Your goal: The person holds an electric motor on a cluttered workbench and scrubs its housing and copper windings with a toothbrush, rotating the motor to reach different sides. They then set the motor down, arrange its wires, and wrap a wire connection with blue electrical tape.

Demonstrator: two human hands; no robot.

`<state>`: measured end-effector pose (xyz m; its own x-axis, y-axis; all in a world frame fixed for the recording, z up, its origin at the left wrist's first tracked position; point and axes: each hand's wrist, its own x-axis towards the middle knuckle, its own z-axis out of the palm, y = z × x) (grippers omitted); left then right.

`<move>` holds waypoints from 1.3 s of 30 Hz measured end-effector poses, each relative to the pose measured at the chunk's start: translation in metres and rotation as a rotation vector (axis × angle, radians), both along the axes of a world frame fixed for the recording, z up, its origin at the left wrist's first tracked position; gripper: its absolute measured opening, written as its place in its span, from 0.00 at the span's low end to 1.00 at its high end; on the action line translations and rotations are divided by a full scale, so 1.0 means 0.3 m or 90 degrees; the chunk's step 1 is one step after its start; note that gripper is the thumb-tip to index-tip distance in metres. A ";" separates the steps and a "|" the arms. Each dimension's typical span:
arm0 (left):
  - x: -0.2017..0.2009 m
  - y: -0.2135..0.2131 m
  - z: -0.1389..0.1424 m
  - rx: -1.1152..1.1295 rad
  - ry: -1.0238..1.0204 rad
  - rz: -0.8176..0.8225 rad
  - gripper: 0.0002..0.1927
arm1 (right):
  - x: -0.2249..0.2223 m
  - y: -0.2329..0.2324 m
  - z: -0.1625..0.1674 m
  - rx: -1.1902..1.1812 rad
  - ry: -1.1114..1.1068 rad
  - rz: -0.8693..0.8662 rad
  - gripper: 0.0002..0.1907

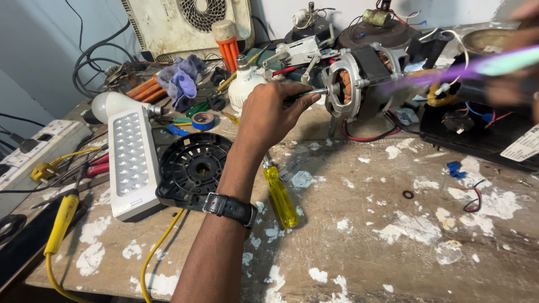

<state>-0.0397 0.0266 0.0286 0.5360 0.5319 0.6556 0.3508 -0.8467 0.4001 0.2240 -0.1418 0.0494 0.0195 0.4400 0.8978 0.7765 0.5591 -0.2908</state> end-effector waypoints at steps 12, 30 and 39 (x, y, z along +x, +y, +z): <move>-0.010 -0.004 -0.008 -0.004 0.002 0.010 0.15 | -0.007 -0.005 -0.041 0.037 -0.566 -0.020 0.14; -0.004 -0.005 -0.002 -0.016 0.010 0.023 0.15 | -0.218 -0.020 -0.142 0.119 -0.655 -0.153 0.11; 0.009 0.008 -0.013 0.058 -0.015 0.024 0.14 | -0.295 -0.022 -0.111 0.064 -0.674 -0.234 0.12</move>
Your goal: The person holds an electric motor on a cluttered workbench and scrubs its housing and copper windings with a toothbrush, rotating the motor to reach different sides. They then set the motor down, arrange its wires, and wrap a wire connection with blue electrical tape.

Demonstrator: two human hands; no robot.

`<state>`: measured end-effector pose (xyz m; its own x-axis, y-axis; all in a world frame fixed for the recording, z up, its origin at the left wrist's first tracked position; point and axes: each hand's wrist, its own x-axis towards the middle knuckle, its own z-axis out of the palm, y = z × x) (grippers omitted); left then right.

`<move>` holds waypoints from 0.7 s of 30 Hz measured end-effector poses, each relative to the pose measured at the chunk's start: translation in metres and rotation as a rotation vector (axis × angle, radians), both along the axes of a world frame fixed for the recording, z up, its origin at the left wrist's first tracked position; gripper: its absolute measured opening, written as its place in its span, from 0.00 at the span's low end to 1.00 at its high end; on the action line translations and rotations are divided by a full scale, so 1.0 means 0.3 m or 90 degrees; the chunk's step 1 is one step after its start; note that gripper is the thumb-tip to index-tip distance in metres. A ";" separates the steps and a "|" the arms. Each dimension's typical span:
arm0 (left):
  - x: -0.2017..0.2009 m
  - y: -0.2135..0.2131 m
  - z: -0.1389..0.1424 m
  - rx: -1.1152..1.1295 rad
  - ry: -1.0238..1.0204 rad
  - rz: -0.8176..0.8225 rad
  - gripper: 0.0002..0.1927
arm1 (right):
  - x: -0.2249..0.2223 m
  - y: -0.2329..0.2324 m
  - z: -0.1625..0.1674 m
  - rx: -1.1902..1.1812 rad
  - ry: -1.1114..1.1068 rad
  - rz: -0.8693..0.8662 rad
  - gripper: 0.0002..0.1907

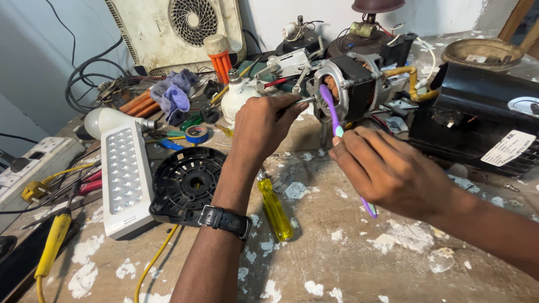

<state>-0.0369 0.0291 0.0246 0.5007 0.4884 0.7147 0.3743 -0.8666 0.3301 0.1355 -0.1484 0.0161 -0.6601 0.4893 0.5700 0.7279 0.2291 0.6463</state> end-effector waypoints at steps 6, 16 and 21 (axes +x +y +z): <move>-0.012 -0.012 0.006 -0.038 0.001 0.005 0.14 | 0.037 -0.021 0.039 -0.051 0.031 0.064 0.12; -0.007 -0.026 0.014 -0.007 0.020 0.012 0.14 | 0.031 -0.007 0.018 -0.023 0.012 0.064 0.11; -0.015 -0.030 0.014 -0.038 0.027 0.021 0.14 | 0.072 -0.015 0.060 -0.089 0.054 0.144 0.09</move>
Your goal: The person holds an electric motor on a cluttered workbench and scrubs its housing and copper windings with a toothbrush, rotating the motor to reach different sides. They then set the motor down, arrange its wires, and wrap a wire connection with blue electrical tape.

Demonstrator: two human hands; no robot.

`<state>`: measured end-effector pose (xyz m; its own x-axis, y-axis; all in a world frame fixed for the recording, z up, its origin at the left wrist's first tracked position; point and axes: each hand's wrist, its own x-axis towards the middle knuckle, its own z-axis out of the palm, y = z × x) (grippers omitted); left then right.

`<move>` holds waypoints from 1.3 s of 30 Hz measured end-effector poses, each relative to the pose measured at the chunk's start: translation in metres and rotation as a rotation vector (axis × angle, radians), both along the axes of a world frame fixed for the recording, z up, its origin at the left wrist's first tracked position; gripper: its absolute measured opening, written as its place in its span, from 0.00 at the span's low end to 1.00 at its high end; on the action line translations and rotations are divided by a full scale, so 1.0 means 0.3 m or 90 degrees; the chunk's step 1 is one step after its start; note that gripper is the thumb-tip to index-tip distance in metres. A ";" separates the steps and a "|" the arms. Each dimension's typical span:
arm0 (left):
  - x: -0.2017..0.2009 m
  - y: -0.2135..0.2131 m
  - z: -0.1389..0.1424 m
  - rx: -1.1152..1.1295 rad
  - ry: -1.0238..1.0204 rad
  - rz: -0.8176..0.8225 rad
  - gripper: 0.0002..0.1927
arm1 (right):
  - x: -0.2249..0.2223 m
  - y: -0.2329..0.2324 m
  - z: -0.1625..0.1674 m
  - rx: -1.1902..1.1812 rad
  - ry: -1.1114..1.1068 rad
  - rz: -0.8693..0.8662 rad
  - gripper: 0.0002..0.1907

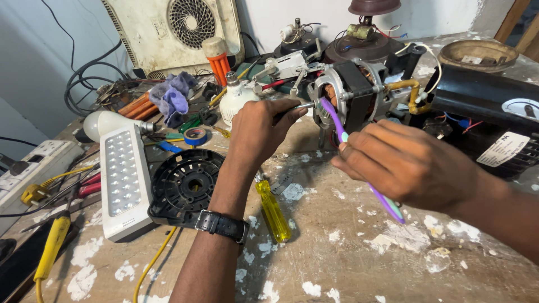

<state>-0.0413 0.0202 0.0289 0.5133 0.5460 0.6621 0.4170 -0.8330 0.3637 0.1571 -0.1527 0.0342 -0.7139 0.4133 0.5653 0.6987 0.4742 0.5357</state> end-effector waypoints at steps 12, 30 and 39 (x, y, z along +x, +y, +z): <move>-0.008 -0.010 0.009 -0.012 0.015 -0.006 0.14 | 0.131 -0.026 0.060 -0.080 0.178 0.106 0.07; 0.007 -0.010 0.000 0.009 -0.001 -0.001 0.14 | 0.066 -0.008 -0.031 0.040 0.033 0.016 0.15; 0.007 0.002 -0.002 0.006 0.011 0.006 0.14 | 0.011 -0.046 0.070 -0.037 0.107 0.021 0.13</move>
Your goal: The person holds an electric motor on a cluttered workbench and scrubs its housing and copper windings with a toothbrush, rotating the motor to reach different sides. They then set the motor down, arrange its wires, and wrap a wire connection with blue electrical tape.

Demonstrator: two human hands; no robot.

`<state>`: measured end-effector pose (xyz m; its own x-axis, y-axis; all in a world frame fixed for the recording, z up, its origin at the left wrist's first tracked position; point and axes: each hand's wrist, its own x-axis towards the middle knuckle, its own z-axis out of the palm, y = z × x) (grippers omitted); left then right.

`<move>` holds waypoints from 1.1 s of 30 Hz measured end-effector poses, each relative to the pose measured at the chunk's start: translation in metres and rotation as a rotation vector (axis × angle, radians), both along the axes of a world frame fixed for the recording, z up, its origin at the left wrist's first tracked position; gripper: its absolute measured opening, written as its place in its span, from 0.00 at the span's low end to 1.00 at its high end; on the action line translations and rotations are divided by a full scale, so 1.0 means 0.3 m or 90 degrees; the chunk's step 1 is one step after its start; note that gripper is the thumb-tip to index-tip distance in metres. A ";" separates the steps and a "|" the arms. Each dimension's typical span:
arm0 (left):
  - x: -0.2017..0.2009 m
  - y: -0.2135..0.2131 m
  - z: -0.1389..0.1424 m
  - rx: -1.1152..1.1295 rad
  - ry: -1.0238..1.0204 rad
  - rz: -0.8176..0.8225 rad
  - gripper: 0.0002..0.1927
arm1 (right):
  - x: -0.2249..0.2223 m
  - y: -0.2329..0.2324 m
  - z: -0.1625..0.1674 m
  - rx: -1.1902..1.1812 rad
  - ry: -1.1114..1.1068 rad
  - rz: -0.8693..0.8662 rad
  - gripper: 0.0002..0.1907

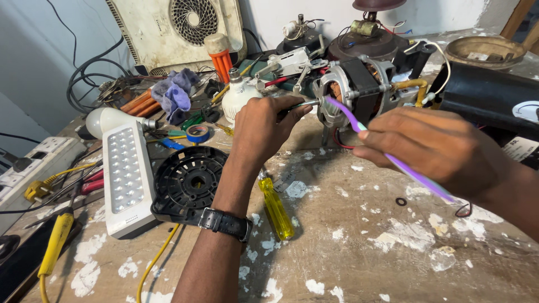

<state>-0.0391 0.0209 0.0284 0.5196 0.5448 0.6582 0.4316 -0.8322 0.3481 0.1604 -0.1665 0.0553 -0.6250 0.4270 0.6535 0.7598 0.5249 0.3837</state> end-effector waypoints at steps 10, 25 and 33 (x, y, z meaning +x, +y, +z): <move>-0.005 -0.002 0.000 0.003 -0.006 -0.008 0.13 | 0.069 0.018 -0.018 0.015 -0.033 -0.006 0.11; -0.002 0.006 0.002 -0.001 -0.004 0.000 0.14 | 0.006 0.011 -0.079 0.070 -0.109 0.027 0.13; 0.000 -0.009 0.003 -0.005 -0.011 0.005 0.13 | 0.021 0.028 -0.078 0.024 -0.127 -0.024 0.14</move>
